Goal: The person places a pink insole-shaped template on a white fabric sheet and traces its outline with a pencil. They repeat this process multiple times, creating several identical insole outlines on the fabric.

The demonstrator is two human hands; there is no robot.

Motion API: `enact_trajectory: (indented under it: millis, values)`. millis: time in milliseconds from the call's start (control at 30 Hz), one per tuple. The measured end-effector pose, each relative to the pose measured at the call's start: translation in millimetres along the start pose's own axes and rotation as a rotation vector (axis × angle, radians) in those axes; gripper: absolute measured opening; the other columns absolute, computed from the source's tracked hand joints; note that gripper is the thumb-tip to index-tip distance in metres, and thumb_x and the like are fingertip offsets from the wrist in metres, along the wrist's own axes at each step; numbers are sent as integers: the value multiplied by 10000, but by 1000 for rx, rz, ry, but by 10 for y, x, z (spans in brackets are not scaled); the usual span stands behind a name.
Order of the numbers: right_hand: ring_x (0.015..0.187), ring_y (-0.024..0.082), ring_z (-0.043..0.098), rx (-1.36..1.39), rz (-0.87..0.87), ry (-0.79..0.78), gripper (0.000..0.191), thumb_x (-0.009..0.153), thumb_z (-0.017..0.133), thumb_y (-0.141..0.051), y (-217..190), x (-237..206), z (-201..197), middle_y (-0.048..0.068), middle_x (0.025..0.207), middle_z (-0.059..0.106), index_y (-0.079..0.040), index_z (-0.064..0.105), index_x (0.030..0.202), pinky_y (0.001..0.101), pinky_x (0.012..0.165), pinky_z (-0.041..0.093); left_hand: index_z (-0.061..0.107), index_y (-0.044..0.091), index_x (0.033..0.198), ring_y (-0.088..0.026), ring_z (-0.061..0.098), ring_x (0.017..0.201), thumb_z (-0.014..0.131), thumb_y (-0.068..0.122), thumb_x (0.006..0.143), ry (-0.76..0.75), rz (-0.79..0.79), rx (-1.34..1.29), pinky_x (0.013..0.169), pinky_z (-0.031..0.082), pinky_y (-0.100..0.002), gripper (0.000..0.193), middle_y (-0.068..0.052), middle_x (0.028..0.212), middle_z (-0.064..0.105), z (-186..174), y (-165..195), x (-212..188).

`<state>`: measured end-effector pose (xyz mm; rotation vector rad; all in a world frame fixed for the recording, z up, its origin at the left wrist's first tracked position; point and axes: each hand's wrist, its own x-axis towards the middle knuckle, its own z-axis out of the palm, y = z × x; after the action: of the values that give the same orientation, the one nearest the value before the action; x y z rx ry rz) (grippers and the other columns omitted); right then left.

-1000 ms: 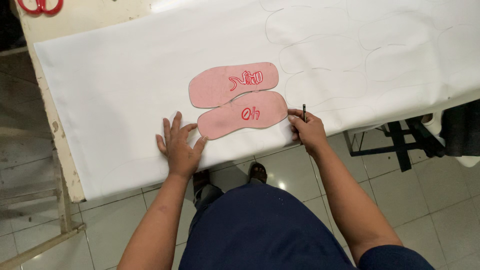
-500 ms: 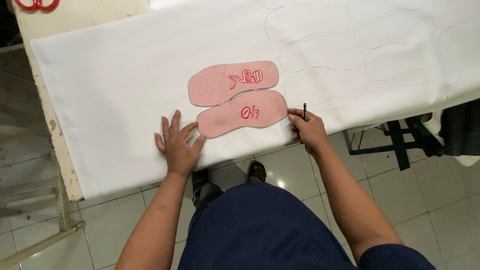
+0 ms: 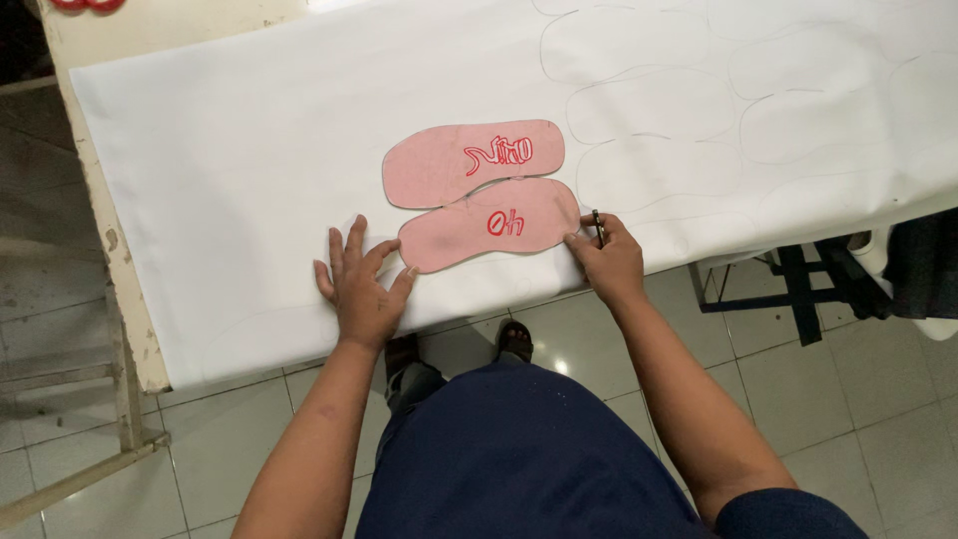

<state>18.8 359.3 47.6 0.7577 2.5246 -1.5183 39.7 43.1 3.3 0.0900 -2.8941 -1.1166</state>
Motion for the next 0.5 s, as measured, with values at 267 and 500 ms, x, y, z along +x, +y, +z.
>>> enact_trajectory:
  millis: [267, 500]
  values:
    - [531, 84, 546, -22, 2, -4, 354, 867, 775, -245, 1, 28, 5, -2, 673, 608, -59, 669, 1150, 268, 463, 452, 743, 237, 1164, -340, 103, 1577, 765, 415, 803, -13, -21, -10, 1205, -71, -598, 403, -86, 1653, 350, 6, -28, 28]
    - [521, 90, 511, 81, 10, -35, 309, 884, 757, -223, -6, 50, -23, 7, 661, 581, -47, 667, 1122, 280, 455, 421, 735, 246, 1167, -332, 96, 1579, 761, 422, 807, -14, -27, -14, 1210, -76, -594, 402, -76, 1658, 338, -1, -19, 30]
